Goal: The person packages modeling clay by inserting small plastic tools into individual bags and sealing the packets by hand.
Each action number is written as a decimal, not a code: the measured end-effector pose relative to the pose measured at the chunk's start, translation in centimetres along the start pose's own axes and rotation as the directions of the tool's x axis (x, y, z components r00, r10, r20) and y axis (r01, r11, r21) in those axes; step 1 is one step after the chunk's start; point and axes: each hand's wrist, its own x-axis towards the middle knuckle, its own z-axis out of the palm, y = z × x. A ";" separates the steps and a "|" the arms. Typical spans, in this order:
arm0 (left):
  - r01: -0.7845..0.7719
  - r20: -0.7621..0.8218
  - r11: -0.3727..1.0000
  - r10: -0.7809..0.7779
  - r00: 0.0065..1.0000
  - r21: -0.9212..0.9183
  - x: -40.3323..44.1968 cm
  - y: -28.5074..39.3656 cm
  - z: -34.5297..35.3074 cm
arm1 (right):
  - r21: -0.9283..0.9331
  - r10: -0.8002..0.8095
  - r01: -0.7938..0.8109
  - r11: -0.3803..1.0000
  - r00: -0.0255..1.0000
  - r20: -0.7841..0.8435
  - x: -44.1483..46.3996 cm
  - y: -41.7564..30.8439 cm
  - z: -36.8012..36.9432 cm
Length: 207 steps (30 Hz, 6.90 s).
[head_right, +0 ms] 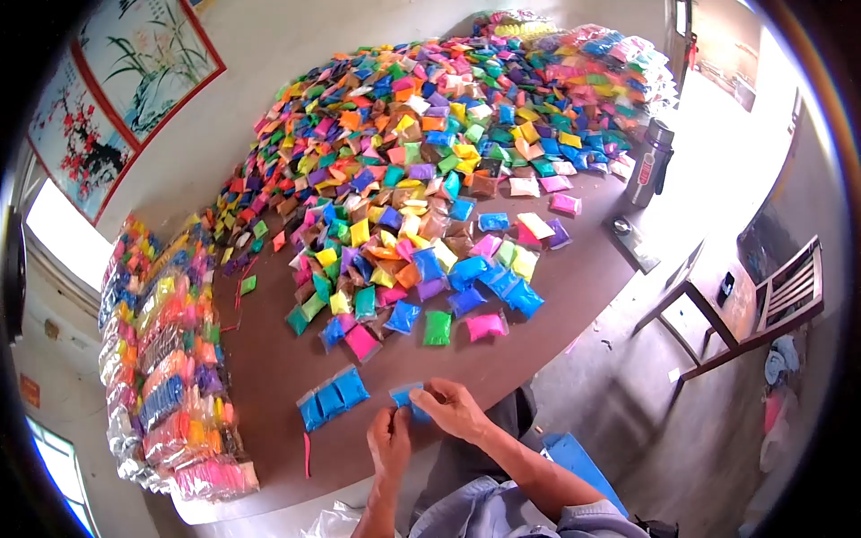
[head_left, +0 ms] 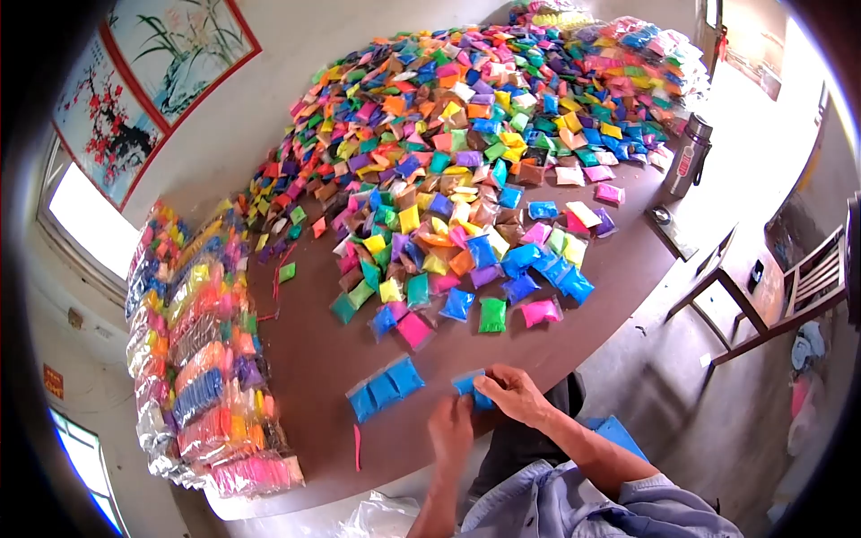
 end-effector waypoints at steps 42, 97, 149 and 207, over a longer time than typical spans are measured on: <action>0.173 0.107 0.983 -0.167 0.980 -0.055 1.6 -0.9 1.9 | -0.446 -0.062 0.024 0.895 0.996 -0.069 -0.4 -0.8 0.2; 0.070 0.371 0.961 0.036 0.928 -0.267 7.8 1.1 9.7 | -0.569 -0.501 0.224 0.791 0.772 -0.391 2.5 -2.9 -6.3; -0.203 0.474 0.950 0.295 0.830 -0.236 10.3 0.0 10.2 | -0.638 -0.537 0.129 0.759 0.678 -0.502 3.5 0.3 -8.2; -0.162 0.388 0.959 0.244 0.889 -0.232 10.7 -0.4 10.3 | -0.674 -0.529 0.113 0.730 0.718 -0.453 3.6 -1.5 -6.1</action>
